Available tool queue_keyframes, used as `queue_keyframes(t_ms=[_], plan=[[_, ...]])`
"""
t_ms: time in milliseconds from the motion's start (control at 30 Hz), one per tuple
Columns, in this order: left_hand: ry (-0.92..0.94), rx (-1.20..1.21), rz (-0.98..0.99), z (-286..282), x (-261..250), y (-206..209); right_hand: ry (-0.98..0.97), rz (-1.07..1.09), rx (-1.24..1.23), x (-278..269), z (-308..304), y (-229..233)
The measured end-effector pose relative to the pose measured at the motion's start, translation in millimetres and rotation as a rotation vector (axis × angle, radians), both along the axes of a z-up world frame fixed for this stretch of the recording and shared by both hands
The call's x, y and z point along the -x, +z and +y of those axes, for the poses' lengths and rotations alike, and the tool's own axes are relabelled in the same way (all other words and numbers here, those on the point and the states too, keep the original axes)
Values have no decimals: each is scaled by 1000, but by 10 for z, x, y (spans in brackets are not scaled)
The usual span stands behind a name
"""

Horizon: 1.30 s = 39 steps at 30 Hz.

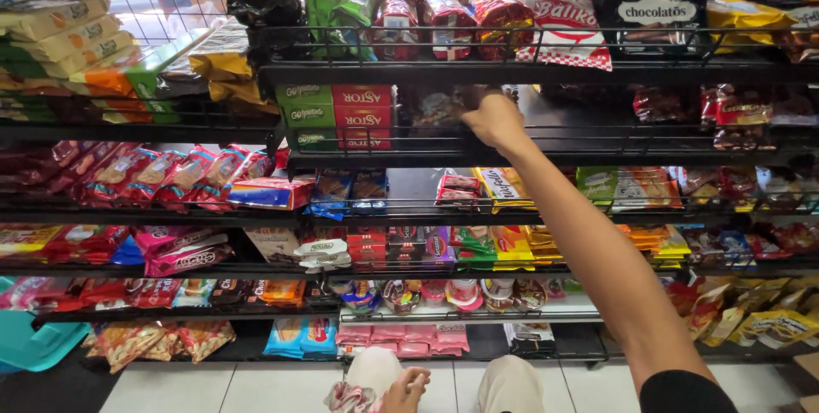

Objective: Cleaning shelves and scanning products in a grocery store.

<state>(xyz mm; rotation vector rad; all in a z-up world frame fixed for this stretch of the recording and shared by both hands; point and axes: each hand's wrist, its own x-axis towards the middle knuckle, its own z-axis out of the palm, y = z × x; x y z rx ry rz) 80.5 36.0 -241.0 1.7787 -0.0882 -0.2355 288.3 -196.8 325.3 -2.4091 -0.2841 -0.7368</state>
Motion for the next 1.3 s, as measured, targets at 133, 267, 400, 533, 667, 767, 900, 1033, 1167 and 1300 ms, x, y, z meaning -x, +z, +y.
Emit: queue_keyframes(t_ms=[133,267,400,533,667,767,900,1033,1167,1300], plan=[[74,-59,-131,18,136,319,-119,74,190,146,124,63],[98,-147,-204,28,142,417,-136,80,347,78,51,170],[76,-136,-207,20,206,577,-58,300,442,-42,8,281],[29,-89,-278,32,200,592,-75,398,489,-57,67,318],[19,-125,-177,30,206,474,-94,392,484,-17,93,358],[27,-233,-117,23,264,561,-93,391,473,-54,83,321],[-6,-100,-217,8,274,502,-8,338,437,-148,87,250],[-56,-64,-215,-17,250,486,-41,276,460,-363,73,130],[-44,-127,-252,-30,249,376,-45,213,465,-377,135,133],[-49,-65,-166,-5,227,325,-34,281,483,-297,183,193]])
